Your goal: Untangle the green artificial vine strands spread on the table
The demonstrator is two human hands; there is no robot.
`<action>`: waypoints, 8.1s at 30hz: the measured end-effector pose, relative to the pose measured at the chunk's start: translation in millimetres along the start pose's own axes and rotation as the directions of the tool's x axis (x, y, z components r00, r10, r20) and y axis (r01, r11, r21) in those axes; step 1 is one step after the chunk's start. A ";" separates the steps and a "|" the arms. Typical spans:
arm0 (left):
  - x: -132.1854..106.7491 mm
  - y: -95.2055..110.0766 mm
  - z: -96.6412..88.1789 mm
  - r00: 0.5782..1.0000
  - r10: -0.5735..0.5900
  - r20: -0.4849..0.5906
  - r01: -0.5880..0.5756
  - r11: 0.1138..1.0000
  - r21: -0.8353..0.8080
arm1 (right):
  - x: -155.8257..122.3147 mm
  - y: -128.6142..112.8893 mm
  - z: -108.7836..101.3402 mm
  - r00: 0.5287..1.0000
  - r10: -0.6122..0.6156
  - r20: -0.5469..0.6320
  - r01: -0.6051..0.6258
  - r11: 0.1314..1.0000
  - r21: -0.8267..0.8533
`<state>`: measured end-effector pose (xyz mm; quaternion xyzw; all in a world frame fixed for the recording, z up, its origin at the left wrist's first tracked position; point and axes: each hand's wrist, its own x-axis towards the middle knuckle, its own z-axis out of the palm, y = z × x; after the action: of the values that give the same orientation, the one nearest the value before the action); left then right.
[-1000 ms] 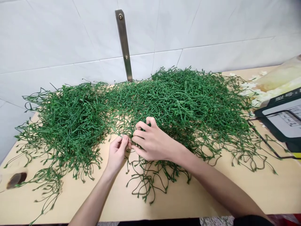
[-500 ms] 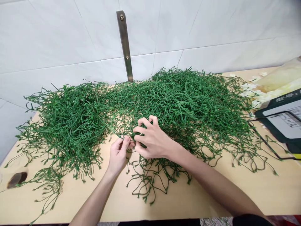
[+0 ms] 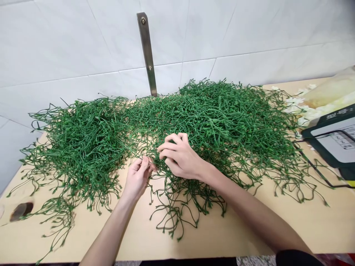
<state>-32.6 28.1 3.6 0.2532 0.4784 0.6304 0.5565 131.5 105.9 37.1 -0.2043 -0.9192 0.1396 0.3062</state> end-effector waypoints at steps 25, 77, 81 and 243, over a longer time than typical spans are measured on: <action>-7.4 -9.6 0.5 0.997 0.037 0.072 -0.045 0.994 0.104 | -0.2 -13.2 16.8 0.994 -0.072 -0.080 0.054 0.975 -0.215; -13.5 4.2 -2.6 0.940 0.276 0.202 -0.342 0.768 0.541 | 1.8 -10.5 -24.0 0.971 -0.116 0.210 0.098 0.991 0.091; -12.1 5.3 0.1 0.955 0.245 0.169 -0.297 0.793 0.532 | 3.5 -8.0 -17.6 0.977 -0.081 0.199 0.080 0.997 0.013; 9.1 84.3 61.9 0.673 0.343 0.656 -0.715 0.075 0.695 | 4.9 -6.1 -46.9 0.966 0.177 -0.191 -0.123 0.957 0.262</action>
<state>-20.9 63.1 101.9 0.7783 0.5170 0.3424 0.0982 155.2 109.0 78.2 -0.2477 -0.8383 0.2537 0.4141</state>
